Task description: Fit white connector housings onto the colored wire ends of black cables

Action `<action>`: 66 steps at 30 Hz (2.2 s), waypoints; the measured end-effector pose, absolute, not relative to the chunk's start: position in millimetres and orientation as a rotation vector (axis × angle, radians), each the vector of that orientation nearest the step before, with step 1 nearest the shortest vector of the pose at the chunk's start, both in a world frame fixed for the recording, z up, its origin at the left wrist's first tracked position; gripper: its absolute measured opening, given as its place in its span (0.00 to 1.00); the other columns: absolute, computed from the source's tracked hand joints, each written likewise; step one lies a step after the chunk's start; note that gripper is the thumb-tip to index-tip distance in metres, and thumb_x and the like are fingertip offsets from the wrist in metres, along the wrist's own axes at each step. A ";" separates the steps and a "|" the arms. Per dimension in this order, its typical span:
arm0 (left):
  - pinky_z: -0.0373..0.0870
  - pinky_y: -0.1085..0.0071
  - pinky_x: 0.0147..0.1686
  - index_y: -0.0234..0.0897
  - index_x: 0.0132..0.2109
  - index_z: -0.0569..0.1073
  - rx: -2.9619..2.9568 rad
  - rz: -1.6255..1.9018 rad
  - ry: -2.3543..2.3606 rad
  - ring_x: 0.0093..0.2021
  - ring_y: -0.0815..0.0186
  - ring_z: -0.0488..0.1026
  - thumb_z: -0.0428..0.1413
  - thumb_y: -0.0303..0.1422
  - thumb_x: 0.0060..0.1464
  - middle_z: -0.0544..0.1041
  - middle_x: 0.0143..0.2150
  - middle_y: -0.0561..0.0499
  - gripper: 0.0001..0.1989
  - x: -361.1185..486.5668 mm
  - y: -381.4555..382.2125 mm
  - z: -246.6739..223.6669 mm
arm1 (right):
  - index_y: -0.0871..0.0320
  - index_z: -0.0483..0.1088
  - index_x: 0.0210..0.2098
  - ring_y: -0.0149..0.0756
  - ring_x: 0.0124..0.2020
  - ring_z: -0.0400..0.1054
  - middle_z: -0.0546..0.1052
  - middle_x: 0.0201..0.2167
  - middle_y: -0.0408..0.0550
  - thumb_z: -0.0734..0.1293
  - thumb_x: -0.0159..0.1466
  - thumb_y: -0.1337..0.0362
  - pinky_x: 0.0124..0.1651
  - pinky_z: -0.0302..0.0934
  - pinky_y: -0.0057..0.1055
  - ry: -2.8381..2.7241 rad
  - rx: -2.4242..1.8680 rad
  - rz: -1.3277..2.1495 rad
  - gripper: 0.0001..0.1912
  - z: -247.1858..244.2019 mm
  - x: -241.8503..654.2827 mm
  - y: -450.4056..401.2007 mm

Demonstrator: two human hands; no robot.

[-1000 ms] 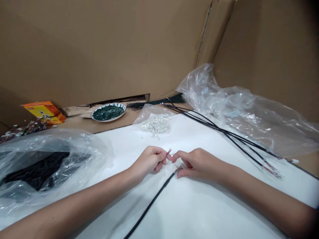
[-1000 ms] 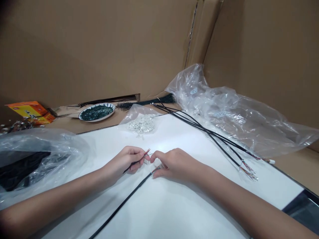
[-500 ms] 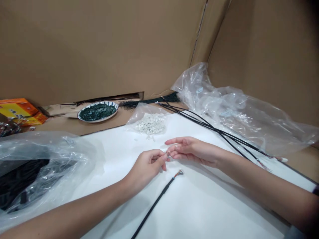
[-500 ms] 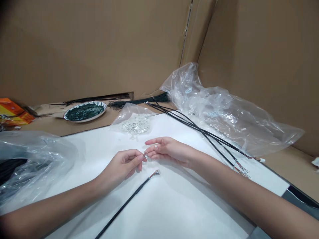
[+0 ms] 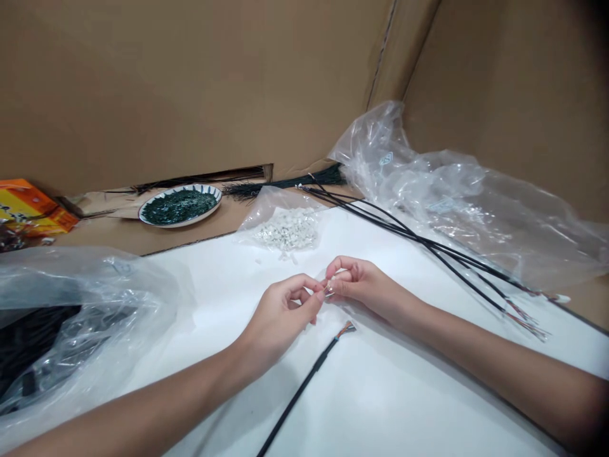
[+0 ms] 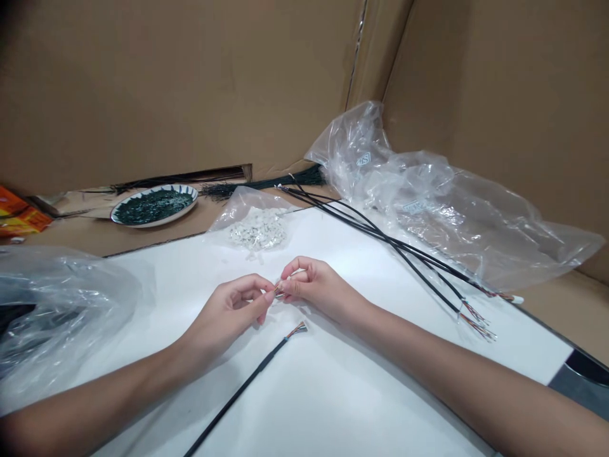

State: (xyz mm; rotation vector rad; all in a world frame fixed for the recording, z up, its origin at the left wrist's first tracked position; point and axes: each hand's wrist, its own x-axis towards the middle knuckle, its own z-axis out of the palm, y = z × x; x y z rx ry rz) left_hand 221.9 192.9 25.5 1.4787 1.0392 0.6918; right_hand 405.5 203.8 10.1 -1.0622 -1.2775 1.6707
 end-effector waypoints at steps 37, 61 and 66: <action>0.53 0.76 0.25 0.38 0.31 0.69 1.531 0.681 1.077 0.24 0.73 0.57 0.49 0.42 0.57 0.60 0.22 0.58 0.14 226.6 185.4 21.7 | 0.57 0.76 0.36 0.27 0.29 0.69 0.77 0.28 0.43 0.75 0.50 0.62 0.36 0.60 0.26 -1.273 -1.109 1.615 0.14 11.8 412.6 201.3; 0.46 0.77 0.16 0.39 0.36 0.72 1.357 0.761 1.045 0.17 0.79 0.52 0.54 0.41 0.54 0.69 0.25 0.57 0.10 222.3 190.7 20.2 | 0.58 0.72 0.34 0.25 0.36 0.70 0.75 0.31 0.42 0.72 0.56 0.64 0.43 0.62 0.22 -1.000 -1.108 1.716 0.08 31.8 410.5 189.5; 0.44 0.76 0.15 0.38 0.36 0.72 1.363 0.740 1.036 0.15 0.80 0.50 0.54 0.40 0.54 0.67 0.24 0.58 0.10 223.3 191.2 22.0 | 0.59 0.72 0.35 0.25 0.35 0.70 0.75 0.31 0.44 0.71 0.57 0.66 0.43 0.63 0.22 -0.994 -1.072 1.788 0.07 32.0 408.8 186.6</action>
